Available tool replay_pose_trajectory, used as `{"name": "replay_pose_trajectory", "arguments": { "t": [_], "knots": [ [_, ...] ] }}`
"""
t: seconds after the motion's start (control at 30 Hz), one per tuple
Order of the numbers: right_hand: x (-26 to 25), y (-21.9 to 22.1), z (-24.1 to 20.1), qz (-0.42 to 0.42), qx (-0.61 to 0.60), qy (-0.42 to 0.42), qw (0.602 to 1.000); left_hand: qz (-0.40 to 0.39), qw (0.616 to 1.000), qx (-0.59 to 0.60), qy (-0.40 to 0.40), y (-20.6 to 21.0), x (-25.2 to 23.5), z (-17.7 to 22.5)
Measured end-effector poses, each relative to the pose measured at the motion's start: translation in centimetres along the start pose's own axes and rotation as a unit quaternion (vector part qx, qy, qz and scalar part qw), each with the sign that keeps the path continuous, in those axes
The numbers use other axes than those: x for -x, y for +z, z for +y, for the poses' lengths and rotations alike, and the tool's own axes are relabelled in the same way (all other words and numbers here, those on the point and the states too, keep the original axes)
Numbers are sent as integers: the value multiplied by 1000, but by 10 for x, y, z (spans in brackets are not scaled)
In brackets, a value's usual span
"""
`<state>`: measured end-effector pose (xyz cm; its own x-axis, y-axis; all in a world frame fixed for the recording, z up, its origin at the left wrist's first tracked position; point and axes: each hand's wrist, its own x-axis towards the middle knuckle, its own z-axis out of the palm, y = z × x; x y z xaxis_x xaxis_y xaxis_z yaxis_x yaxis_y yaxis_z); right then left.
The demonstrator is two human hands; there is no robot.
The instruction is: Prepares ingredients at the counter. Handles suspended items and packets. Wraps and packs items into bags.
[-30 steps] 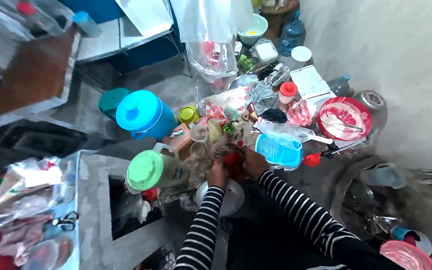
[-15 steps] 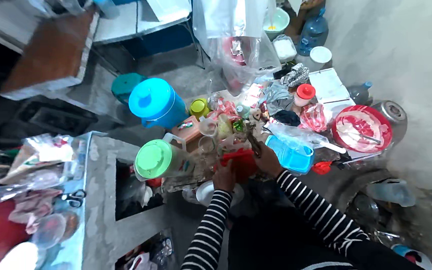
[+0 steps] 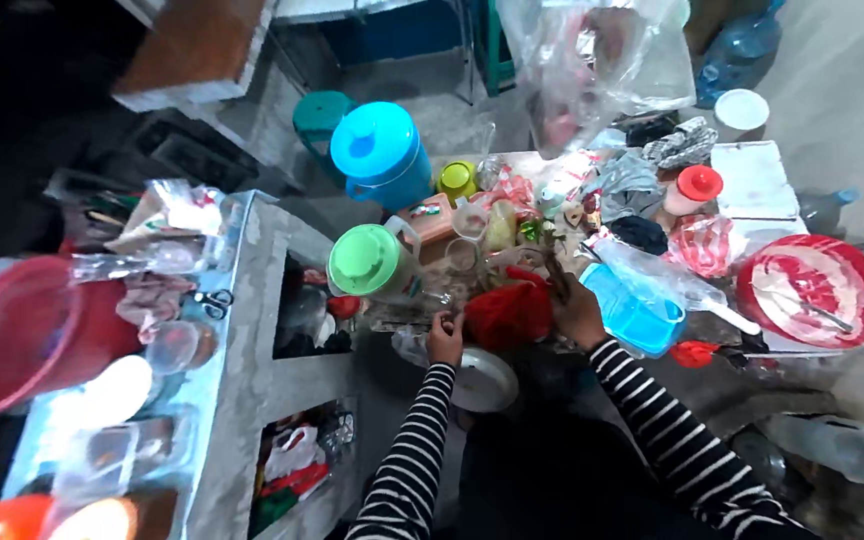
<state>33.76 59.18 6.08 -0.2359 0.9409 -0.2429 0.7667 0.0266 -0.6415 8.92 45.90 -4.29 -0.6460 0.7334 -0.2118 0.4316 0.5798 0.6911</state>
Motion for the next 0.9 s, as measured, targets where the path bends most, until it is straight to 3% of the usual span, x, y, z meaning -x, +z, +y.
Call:
{"name": "replay_pose_trajectory", "arguments": {
  "t": [0.1, 0.2, 0.4, 0.63, 0.9],
  "knots": [
    [6, 5, 5, 6, -28, 3, 1000, 9, 977, 58, -205, -4, -25, -3],
    [17, 6, 10, -8, -32, 5, 999, 50, 948, 109, -297, 4, -58, -18],
    [32, 6, 31, 0, -48, -7, 999, 15, 967, 77, -241, 8, -63, -17],
    [30, 3, 38, -1, -65, -24, 998, -27, 998, -37, -49, 3, -53, 37],
    [27, -3, 33, -12, -48, -38, 998, -46, 993, -87, -65, 21, -73, 48]
  ]
}}
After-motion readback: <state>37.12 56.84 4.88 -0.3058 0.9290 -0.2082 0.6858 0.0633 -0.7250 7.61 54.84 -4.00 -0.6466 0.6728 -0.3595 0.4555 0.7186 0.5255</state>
